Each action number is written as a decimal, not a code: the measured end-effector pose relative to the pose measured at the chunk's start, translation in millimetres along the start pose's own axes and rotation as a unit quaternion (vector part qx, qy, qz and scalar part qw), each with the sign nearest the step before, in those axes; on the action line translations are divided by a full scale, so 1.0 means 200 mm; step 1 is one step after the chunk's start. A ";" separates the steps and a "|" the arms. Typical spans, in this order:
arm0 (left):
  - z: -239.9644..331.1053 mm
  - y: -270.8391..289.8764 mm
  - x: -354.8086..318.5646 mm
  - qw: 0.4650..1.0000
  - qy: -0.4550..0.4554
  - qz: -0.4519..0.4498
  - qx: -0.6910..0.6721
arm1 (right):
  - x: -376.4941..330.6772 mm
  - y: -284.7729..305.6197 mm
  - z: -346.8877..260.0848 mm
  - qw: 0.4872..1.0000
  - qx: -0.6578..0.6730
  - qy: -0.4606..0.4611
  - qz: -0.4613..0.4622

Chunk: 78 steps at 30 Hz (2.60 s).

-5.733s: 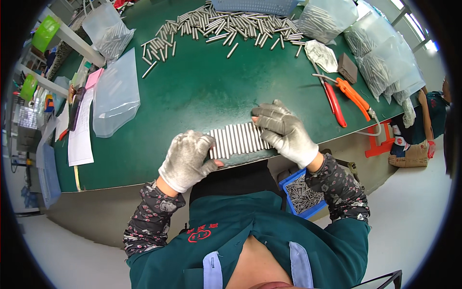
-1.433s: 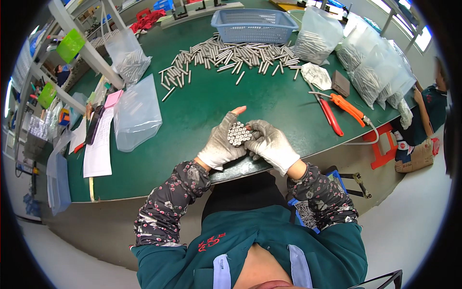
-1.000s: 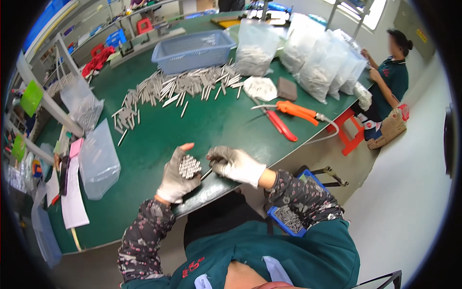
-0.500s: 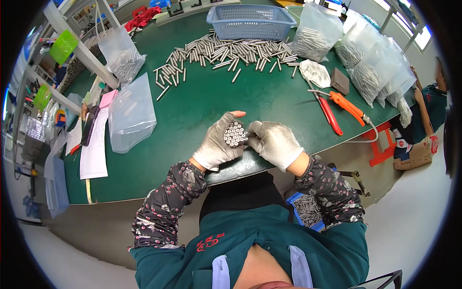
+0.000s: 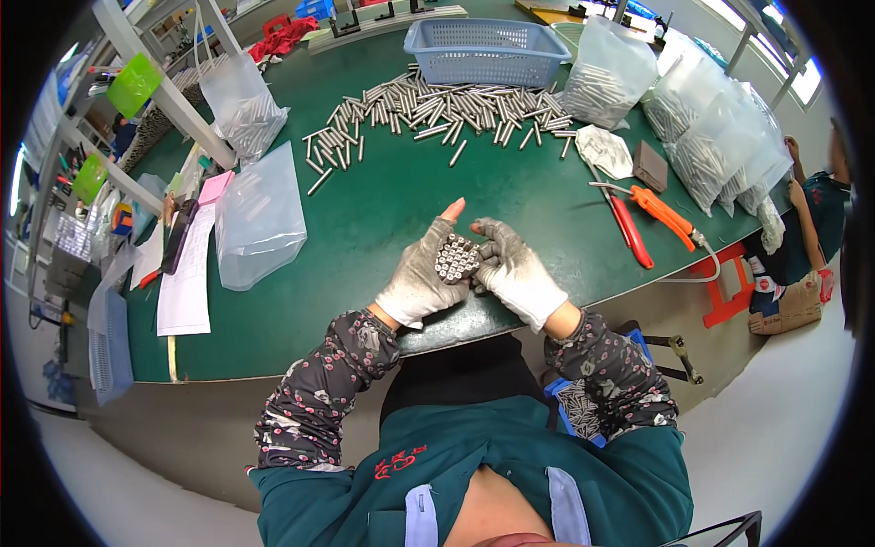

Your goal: Aligning small metal rods into a circular bundle and cleaning them with compressed air.

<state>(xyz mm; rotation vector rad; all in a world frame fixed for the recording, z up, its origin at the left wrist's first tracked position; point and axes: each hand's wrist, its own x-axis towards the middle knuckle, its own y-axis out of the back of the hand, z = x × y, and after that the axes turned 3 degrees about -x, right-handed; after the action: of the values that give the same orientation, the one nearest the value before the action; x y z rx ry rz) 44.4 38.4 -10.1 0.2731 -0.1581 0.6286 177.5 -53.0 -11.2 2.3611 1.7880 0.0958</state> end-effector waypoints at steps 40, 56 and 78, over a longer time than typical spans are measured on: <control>0.00 0.01 -0.02 0.998 0.024 -0.015 -0.050 | 0.01 -0.03 -0.01 0.997 -0.026 0.067 0.012; 0.02 0.01 -0.03 0.999 0.042 -0.003 -0.007 | 0.01 0.98 -0.16 0.748 -0.538 0.013 0.390; 0.05 0.02 0.01 0.997 -0.027 -0.033 0.057 | -0.13 0.24 -0.32 0.846 -0.372 0.382 -0.003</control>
<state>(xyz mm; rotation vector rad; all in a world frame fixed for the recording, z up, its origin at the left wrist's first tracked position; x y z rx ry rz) 42.9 38.6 1.2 0.4052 -0.1651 0.5667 205.7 -84.7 61.5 1.8032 1.5390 1.5973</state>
